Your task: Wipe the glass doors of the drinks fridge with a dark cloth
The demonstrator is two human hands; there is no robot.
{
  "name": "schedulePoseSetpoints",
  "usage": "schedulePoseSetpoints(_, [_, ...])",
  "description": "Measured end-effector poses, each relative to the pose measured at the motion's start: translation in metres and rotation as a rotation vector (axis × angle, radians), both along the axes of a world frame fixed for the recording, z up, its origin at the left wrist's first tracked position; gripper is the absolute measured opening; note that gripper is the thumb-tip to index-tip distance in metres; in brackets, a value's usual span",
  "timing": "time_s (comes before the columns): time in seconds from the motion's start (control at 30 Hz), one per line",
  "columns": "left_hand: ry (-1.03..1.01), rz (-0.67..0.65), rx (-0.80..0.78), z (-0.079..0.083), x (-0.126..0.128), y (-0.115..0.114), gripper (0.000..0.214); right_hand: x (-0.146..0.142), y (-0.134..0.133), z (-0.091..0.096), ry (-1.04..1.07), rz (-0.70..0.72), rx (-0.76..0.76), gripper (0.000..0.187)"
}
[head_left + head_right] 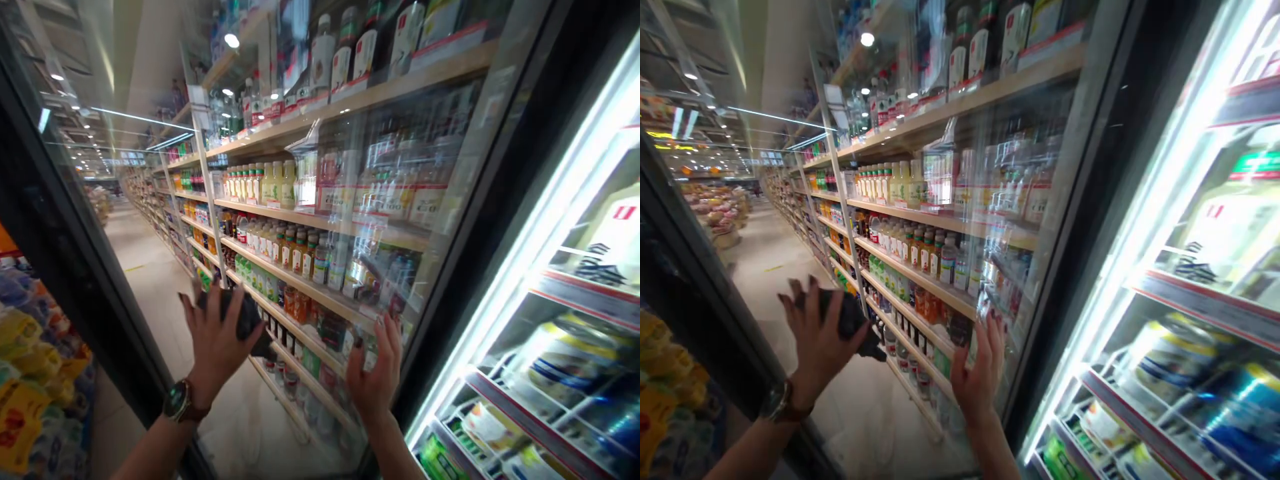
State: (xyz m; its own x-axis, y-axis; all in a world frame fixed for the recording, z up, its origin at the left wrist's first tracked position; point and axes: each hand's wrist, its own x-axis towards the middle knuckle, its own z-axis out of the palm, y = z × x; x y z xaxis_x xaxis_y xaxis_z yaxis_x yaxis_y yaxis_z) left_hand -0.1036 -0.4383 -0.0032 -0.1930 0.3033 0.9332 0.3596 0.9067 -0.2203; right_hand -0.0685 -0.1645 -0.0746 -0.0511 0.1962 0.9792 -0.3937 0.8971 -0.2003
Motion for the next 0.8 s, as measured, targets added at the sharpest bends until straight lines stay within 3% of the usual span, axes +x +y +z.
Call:
schedulePoseSetpoints(0.07, [-0.026,-0.075,-0.285,-0.042,0.002,0.003,0.079,0.001,0.013,-0.008,-0.015,-0.037,0.005,0.072])
schedulePoseSetpoints(0.1, [-0.04,-0.101,-0.431,-0.052,0.003,0.002,0.071,0.001,0.018,-0.011,-0.024,-0.048,0.022,0.072])
schedulePoseSetpoints(0.13, [-0.052,-0.112,-0.554,-0.051,0.003,-0.002,0.065,0.002,0.023,-0.013,-0.032,-0.058,0.037,0.073])
schedulePoseSetpoints(0.17, [-0.06,-0.106,-0.631,-0.036,0.002,-0.008,0.063,0.004,0.027,-0.015,-0.033,-0.069,0.049,0.073])
schedulePoseSetpoints(0.23, [-0.055,-0.061,-0.62,0.025,0.001,-0.016,0.068,0.007,0.036,-0.017,-0.032,-0.095,0.055,0.073])
schedulePoseSetpoints(0.3, [0.012,-0.002,-0.381,0.102,-0.002,-0.012,0.074,0.011,0.045,-0.02,-0.038,-0.113,0.016,0.071])
schedulePoseSetpoints(0.33, [0.038,0.01,-0.251,0.13,-0.004,-0.004,0.077,0.013,0.048,-0.023,-0.047,-0.115,-0.008,0.071])
schedulePoseSetpoints(0.37, [0.048,0.016,-0.153,0.146,-0.005,0.008,0.079,0.016,0.05,-0.025,-0.06,-0.111,-0.028,0.07])
schedulePoseSetpoints(0.4, [0.047,0.012,-0.115,0.147,-0.007,0.022,0.082,0.019,0.052,-0.029,-0.073,-0.104,-0.044,0.07])
schedulePoseSetpoints(0.43, [0.042,-0.008,-0.15,0.131,-0.008,0.039,0.085,0.022,0.052,-0.032,-0.084,-0.098,-0.052,0.07])
schedulePoseSetpoints(0.47, [0.031,-0.034,-0.258,0.103,-0.008,0.055,0.087,0.026,0.053,-0.036,-0.096,-0.092,-0.055,0.07])
schedulePoseSetpoints(0.57, [0.006,-0.147,-0.818,-0.004,-0.007,0.089,0.086,0.036,0.054,-0.044,-0.123,-0.079,-0.05,0.07])
schedulePoseSetpoints(0.6, [0.0,-0.206,-0.965,-0.026,-0.007,0.095,0.081,0.04,0.056,-0.046,-0.131,-0.075,-0.053,0.071])
schedulePoseSetpoints(0.63, [-0.011,-0.261,-1.072,-0.033,-0.008,0.1,0.076,0.043,0.058,-0.048,-0.141,-0.071,-0.059,0.071])
schedulePoseSetpoints(0.67, [-0.023,-0.306,-1.123,-0.023,-0.009,0.104,0.072,0.046,0.061,-0.05,-0.149,-0.068,-0.067,0.071])
schedulePoseSetpoints(0.7, [-0.032,-0.335,-1.117,0.001,-0.011,0.109,0.071,0.049,0.065,-0.052,-0.153,-0.068,-0.08,0.071])
schedulePoseSetpoints(0.8, [-0.058,-0.277,-0.848,0.118,-0.016,0.137,0.072,0.056,0.077,-0.056,-0.156,-0.07,-0.132,0.07])
